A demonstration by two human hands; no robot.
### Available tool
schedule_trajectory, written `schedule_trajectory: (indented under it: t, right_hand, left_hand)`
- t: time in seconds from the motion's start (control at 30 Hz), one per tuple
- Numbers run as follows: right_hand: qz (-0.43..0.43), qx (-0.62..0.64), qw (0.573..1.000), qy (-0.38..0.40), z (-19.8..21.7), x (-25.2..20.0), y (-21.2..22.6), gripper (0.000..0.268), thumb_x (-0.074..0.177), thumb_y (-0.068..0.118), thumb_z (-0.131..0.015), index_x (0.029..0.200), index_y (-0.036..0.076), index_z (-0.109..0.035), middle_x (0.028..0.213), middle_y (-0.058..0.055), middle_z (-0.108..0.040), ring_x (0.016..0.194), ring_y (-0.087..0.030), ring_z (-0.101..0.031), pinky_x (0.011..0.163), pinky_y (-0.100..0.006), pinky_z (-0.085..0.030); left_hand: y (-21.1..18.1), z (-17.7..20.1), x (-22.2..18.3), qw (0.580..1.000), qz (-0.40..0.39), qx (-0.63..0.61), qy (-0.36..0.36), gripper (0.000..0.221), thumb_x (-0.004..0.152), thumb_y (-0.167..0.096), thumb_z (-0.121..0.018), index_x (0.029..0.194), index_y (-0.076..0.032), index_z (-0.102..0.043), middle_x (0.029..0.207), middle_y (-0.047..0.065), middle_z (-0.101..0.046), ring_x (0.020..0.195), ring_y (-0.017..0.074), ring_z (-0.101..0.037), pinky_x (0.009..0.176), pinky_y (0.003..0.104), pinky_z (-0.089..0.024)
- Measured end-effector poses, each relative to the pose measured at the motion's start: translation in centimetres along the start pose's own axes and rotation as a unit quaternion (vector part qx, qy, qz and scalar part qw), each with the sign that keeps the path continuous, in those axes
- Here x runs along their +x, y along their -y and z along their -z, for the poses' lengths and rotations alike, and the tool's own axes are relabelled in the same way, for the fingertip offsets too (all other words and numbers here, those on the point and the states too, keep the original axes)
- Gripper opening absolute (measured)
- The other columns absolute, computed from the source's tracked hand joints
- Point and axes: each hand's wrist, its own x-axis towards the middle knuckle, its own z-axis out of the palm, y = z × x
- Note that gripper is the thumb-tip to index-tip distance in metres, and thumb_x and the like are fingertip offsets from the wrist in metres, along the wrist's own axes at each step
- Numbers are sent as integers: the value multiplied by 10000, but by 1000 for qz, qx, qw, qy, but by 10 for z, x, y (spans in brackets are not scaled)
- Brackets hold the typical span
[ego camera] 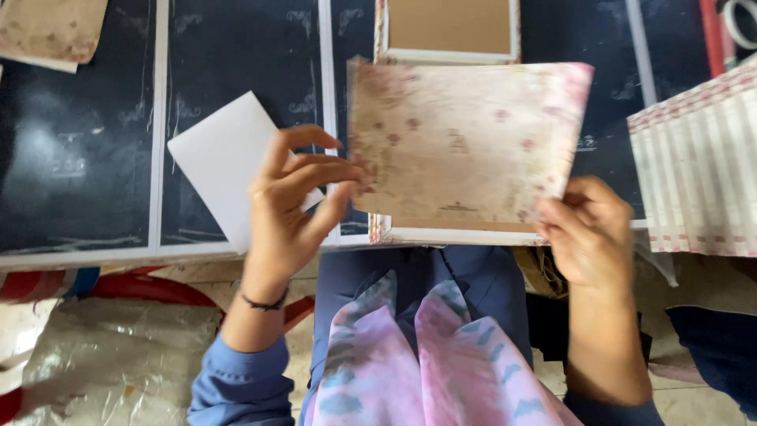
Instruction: Organizing and stacking printed cards on a work table in a print shop.
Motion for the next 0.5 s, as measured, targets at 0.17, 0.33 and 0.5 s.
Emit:
schedule_trajectory:
  t: [0.17, 0.33, 0.5]
  right_hand:
    - [10, -43, 999, -19, 27, -23, -2, 121, 964, -33, -690, 1050, 12, -618, 943, -140, -718, 740, -161, -683, 589, -245, -522]
    - [27, -115, 991, -70, 44, -28, -20, 122, 943, -6, -740, 1021, 39, -657, 935, -65, -698, 750, -107, -653, 625, -182, -555]
    - [22, -147, 985, -83, 50, -28, -29, 132, 940, -3, -748, 1027, 35, -656, 928, -59, -679, 729, -93, -621, 639, -167, -530]
  left_hand:
    - [27, -41, -34, 969, 170, -179, -5, 177, 908, 128, -721, 1058, 36, -743, 1130, 128, -655, 962, 221, -756, 930, 279, -681]
    - [45, -59, -53, 951, 265, -159, -2, 189, 865, 16, -810, 1041, -50, -795, 1095, 63, -753, 886, 127, -736, 855, 220, -664]
    - [54, -65, -58, 946, 278, -165, -1, 201, 859, 32, -802, 1048, -35, -794, 1102, 70, -757, 909, 145, -753, 879, 231, -660]
